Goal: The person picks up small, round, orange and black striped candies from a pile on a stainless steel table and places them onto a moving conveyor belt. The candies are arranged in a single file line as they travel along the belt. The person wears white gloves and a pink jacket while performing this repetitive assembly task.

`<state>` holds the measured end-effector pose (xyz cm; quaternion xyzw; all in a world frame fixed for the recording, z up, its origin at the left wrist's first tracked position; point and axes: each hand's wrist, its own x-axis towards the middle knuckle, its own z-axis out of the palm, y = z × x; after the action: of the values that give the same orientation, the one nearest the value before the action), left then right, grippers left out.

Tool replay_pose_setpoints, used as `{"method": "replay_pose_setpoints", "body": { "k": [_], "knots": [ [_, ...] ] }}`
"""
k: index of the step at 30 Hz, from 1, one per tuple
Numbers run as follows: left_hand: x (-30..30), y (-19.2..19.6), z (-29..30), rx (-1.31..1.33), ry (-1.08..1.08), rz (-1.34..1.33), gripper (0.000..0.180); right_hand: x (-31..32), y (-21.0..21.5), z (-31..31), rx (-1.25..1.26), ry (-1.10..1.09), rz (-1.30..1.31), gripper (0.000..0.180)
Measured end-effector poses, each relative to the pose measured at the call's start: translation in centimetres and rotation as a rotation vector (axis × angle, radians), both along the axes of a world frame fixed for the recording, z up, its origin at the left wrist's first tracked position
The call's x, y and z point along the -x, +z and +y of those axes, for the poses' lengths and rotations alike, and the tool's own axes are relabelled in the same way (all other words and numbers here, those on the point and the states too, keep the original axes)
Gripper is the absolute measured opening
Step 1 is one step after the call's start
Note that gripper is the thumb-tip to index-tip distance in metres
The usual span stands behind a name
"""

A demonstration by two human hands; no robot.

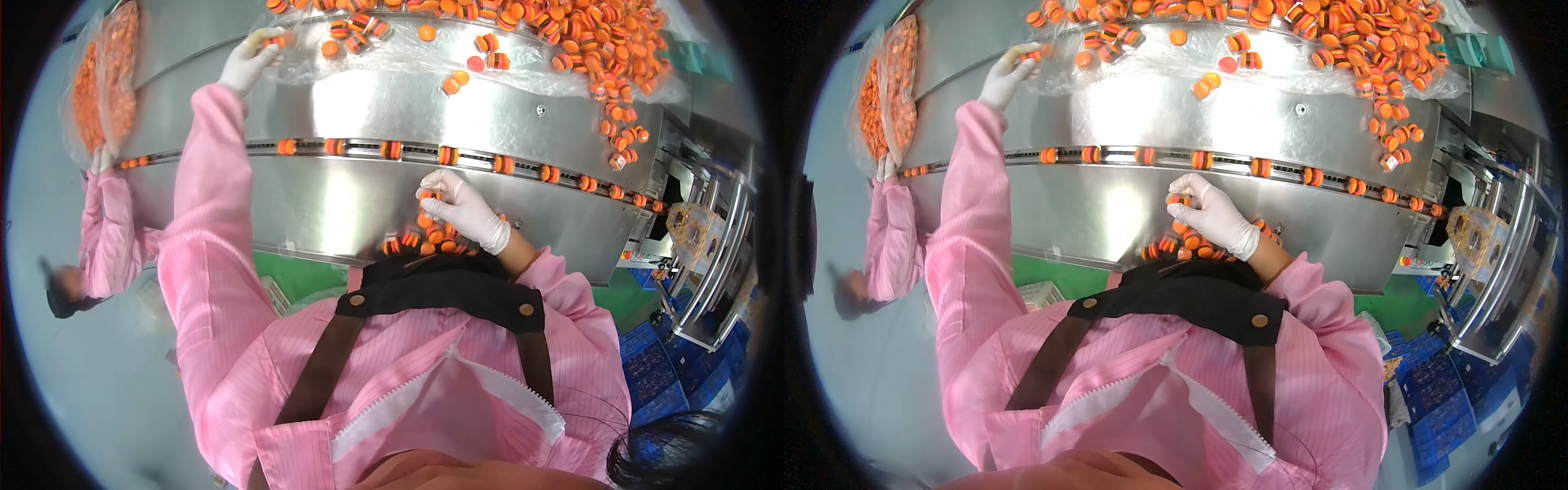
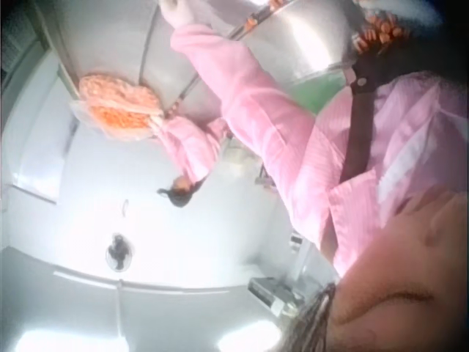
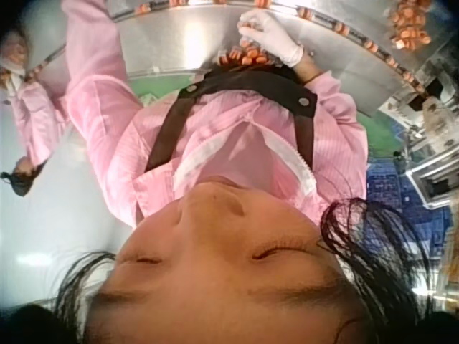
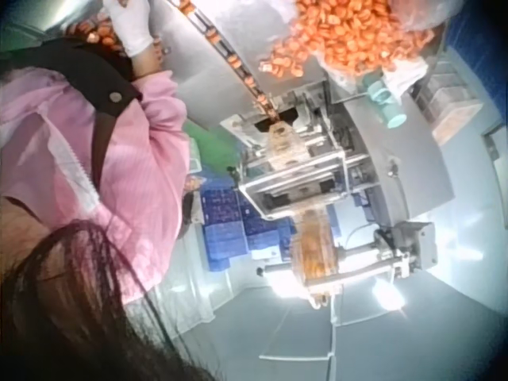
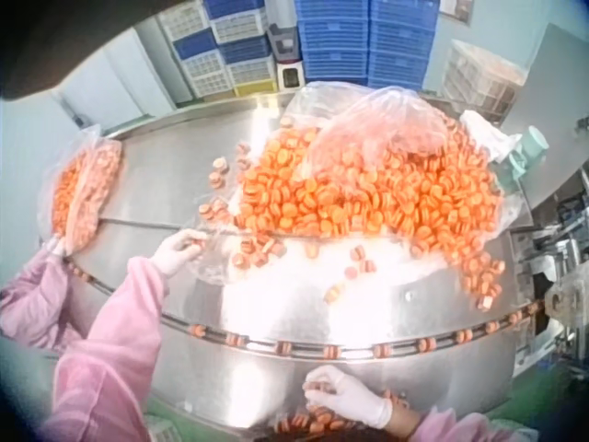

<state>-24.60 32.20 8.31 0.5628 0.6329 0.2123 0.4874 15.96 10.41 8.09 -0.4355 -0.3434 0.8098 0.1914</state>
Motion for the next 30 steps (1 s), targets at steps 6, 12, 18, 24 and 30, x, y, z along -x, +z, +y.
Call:
{"method": "replay_pose_setpoints", "body": {
  "k": [6,12,18,24,30],
  "knots": [
    [5.8,2.7,-8.8,-0.121,0.439,-0.387,0.032,0.4,-0.5,-0.2,-0.197,0.035,-0.038,0.027],
    [9.2,-1.9,-16.3,0.171,0.496,-0.197,0.029,1.2,-0.3,-0.1,-0.107,0.081,-0.035,0.029],
    [3.0,-3.3,-16.2,0.313,0.267,0.51,0.026,5.0,0.0,1.9,-0.455,0.178,-0.123,0.031],
    [-2.2,-0.1,-10.7,-0.635,-0.182,0.876,0.031,11.7,1.0,6.3,-0.848,0.462,-0.438,0.022],
    [-7.4,0.2,-2.1,-0.827,-0.61,0.854,0.033,13.1,-2.0,9.0,-1.083,0.646,-0.854,0.018]
  ]
}}
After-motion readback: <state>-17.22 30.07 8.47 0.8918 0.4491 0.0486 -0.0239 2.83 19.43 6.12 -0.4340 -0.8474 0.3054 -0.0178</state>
